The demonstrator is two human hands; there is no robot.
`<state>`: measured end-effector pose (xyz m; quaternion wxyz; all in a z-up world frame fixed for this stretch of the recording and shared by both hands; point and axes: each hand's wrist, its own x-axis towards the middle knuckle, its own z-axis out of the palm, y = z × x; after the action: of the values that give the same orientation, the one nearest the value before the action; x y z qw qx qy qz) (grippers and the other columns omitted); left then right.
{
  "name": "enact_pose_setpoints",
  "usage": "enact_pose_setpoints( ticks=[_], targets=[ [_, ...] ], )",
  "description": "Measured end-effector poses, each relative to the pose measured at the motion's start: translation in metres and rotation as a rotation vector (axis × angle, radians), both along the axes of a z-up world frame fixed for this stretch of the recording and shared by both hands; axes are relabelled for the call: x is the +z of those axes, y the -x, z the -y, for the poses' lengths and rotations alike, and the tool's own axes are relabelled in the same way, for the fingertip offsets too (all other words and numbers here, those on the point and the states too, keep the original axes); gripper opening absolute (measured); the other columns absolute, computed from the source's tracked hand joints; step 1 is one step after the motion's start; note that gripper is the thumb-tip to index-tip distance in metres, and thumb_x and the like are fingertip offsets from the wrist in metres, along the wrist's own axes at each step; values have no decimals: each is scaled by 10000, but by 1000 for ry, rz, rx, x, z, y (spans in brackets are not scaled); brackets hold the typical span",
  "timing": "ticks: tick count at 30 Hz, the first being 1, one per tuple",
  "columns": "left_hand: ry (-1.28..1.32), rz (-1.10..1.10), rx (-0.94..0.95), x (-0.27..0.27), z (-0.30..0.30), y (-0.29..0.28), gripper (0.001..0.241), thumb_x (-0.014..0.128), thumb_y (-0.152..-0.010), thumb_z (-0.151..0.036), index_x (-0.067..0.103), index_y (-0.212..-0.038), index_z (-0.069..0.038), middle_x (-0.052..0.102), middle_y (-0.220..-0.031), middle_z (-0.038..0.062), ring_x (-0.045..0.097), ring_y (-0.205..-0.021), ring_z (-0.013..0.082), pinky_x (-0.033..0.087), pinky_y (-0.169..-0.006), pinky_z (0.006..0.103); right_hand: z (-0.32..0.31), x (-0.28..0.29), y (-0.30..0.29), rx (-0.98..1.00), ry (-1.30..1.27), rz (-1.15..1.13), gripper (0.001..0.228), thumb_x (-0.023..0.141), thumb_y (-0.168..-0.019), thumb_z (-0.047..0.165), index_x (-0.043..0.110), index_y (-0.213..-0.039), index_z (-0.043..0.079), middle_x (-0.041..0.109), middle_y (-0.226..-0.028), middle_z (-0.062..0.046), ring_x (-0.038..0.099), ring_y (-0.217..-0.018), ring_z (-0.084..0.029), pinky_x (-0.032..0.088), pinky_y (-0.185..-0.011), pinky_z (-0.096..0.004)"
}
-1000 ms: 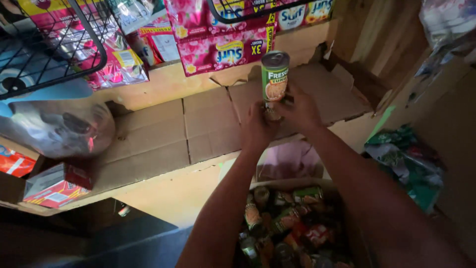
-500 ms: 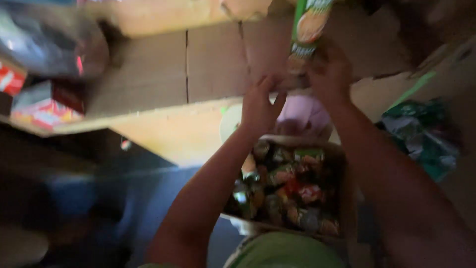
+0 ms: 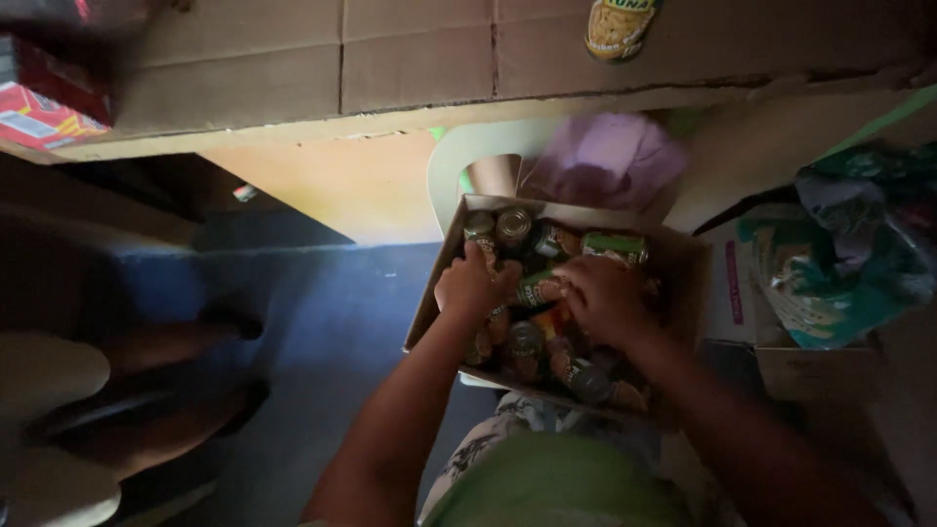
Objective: Organizing and stocking canned goods on a shelf from a box.
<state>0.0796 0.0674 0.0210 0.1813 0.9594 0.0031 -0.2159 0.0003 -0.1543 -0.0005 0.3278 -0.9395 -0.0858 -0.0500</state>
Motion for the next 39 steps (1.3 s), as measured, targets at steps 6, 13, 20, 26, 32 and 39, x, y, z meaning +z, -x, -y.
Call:
enact_pose_setpoints(
  ticks=[6, 13, 20, 26, 32, 39],
  targets=[
    [37, 108, 25, -38, -10, 6, 702, 763, -784, -560, 488, -1219, -82, 679, -1145, 210, 648, -1072, 439, 534, -887, 523, -17, -40, -20, 218, 399, -300, 598, 729, -831, 264, 579, -1374, 60, 565, -1318, -149, 506, -1285, -341, 473, -1004, -502],
    [185, 271, 80, -16, -27, 51, 466, 796, -732, -408, 553, -1038, -155, 728, -999, 99, 685, -965, 391, 531, -784, 546, -25, -57, -28, 140, 544, -539, 335, 566, -1002, 269, 646, -1305, 149, 432, -1529, -124, 387, -1435, -356, 360, -1128, -572],
    [922, -249, 266, -35, -43, 83, 437, 706, -858, -224, 595, -1256, -82, 680, -1128, 64, 670, -815, 213, 547, -664, 346, -8, -48, -27, 88, 583, -524, 474, 773, -875, 415, 713, -1167, 47, 484, -1438, -268, 548, -1239, -410, 510, -981, -496],
    [1404, -748, 504, 41, 2, 86, 664, 776, -841, -76, 491, -1440, -49, 670, -1214, 143, 684, -998, 230, 585, -842, 342, 35, -50, 2, -220, -622, -758, 535, 792, -775, 221, 611, -1249, 52, 724, -1066, -140, 702, -796, -263, 568, -635, -394],
    [1590, -522, -4, 90, 62, 53, 780, 796, -754, 44, 436, -1443, -24, 660, -1236, 110, 658, -1151, 256, 573, -969, 397, 102, -3, 8, 131, -1533, -576, 139, 682, -1004, 172, 613, -977, 55, 605, -823, -93, 623, -656, -184, 519, -563, -336],
    [1219, -130, -187, 186, 150, 9, 919, 854, -761, -38, 227, -1433, -33, 640, -1029, 132, 635, -917, 217, 551, -768, 369, 147, 152, -17, 28, -1586, -221, 196, 641, -988, 225, 497, -873, 158, 505, -842, 26, 674, -813, -278, 610, -759, -549]
  ],
)
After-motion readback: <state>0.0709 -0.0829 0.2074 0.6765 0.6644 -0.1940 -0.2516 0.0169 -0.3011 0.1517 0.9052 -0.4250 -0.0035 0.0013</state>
